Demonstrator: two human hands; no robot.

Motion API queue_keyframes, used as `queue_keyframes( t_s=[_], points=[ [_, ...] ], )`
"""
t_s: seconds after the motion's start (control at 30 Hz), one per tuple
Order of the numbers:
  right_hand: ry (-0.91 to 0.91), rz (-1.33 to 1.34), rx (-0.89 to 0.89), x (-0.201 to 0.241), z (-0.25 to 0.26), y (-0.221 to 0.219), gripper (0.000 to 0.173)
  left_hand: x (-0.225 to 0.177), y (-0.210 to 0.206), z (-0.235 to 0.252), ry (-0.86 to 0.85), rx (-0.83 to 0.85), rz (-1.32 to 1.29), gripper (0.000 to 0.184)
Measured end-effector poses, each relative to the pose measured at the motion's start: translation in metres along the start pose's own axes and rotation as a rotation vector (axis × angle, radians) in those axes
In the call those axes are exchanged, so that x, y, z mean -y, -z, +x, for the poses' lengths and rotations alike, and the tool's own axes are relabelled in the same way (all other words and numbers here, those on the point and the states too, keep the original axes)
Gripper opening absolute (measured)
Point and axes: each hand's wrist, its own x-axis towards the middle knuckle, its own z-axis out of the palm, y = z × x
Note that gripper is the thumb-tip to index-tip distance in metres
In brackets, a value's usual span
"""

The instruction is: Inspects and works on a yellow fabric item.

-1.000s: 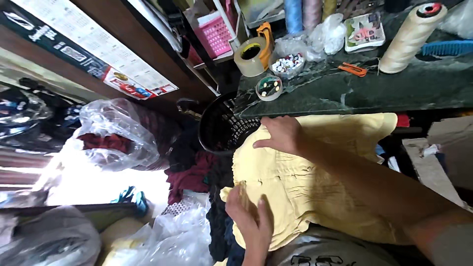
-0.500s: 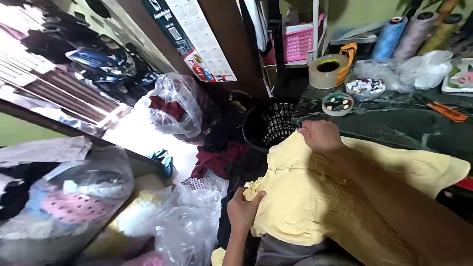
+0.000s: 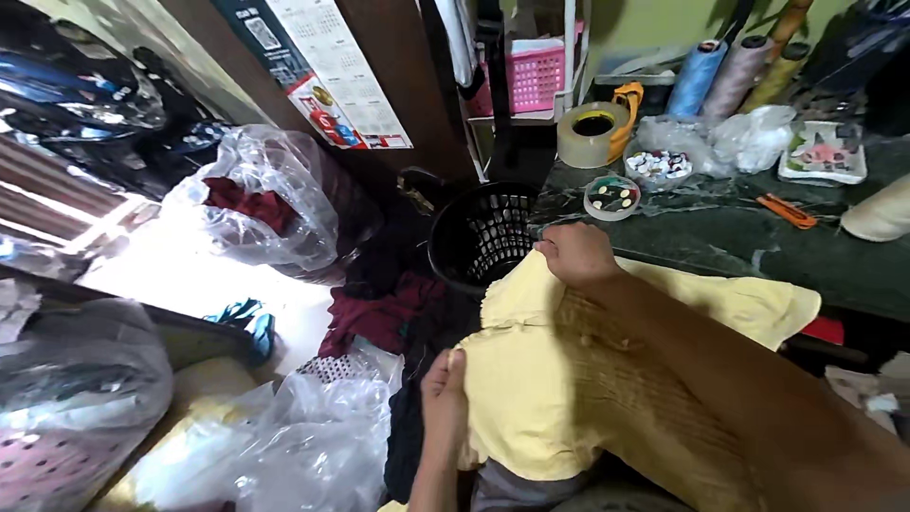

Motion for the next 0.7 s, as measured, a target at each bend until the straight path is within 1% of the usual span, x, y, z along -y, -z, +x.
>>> queue_keyframes(
  t_s=[0.07,0.13,0.2,0.23,0.3,0.33,0.37,0.43,0.47,0.53,0.6,0.63,0.67,0.7],
  points=[
    [0.024,-0.013,-0.017,0.005,-0.001,0.005,0.033,-0.006,0.015,0.011,-0.138,-0.044,0.078,0.023],
    [0.066,-0.041,-0.011,0.012,0.003,0.003,0.034,0.001,0.031,0.025,-0.245,-0.087,0.23,0.021],
    [0.161,-0.082,-0.033,0.017,0.013,-0.008,0.033,0.009,0.042,0.034,-0.232,-0.114,0.446,0.019],
    [0.195,-0.106,-0.031,0.018,0.019,-0.016,0.032,0.011,0.044,0.035,-0.184,-0.107,0.617,0.021],
    [0.198,-0.15,0.012,0.017,0.033,-0.029,0.03,0.01,0.037,0.027,-0.07,-0.055,0.902,0.036],
    [0.18,-0.16,0.044,0.016,0.039,-0.032,0.029,0.011,0.031,0.02,-0.115,-0.04,0.969,0.044],
    [0.166,-0.155,0.07,0.015,0.042,-0.03,0.029,0.014,0.024,0.009,-0.233,-0.026,0.967,0.049],
    [0.161,-0.098,0.108,0.012,0.037,-0.019,0.031,0.016,0.01,-0.021,-0.516,-0.005,0.869,0.054],
    [0.161,-0.047,0.123,0.009,0.028,-0.011,0.031,0.015,0.003,-0.039,-0.605,0.04,0.805,0.055],
    [0.167,0.038,0.153,-0.003,0.004,0.008,0.031,0.016,-0.009,-0.072,-0.686,0.206,0.762,0.052],
    [0.234,0.068,0.169,-0.027,-0.032,0.022,0.031,0.028,-0.015,-0.09,-0.753,0.329,0.816,0.04],
    [0.256,0.074,0.159,-0.039,-0.056,0.029,0.032,0.035,-0.015,-0.092,-0.772,0.349,0.827,0.033],
    [0.233,0.064,0.158,-0.048,-0.081,0.036,0.035,0.038,-0.015,-0.092,-0.776,0.346,0.813,0.027],
    [0.173,0.044,0.157,-0.055,-0.106,0.042,0.041,0.038,-0.015,-0.09,-0.78,0.341,0.79,0.024]
  ],
)
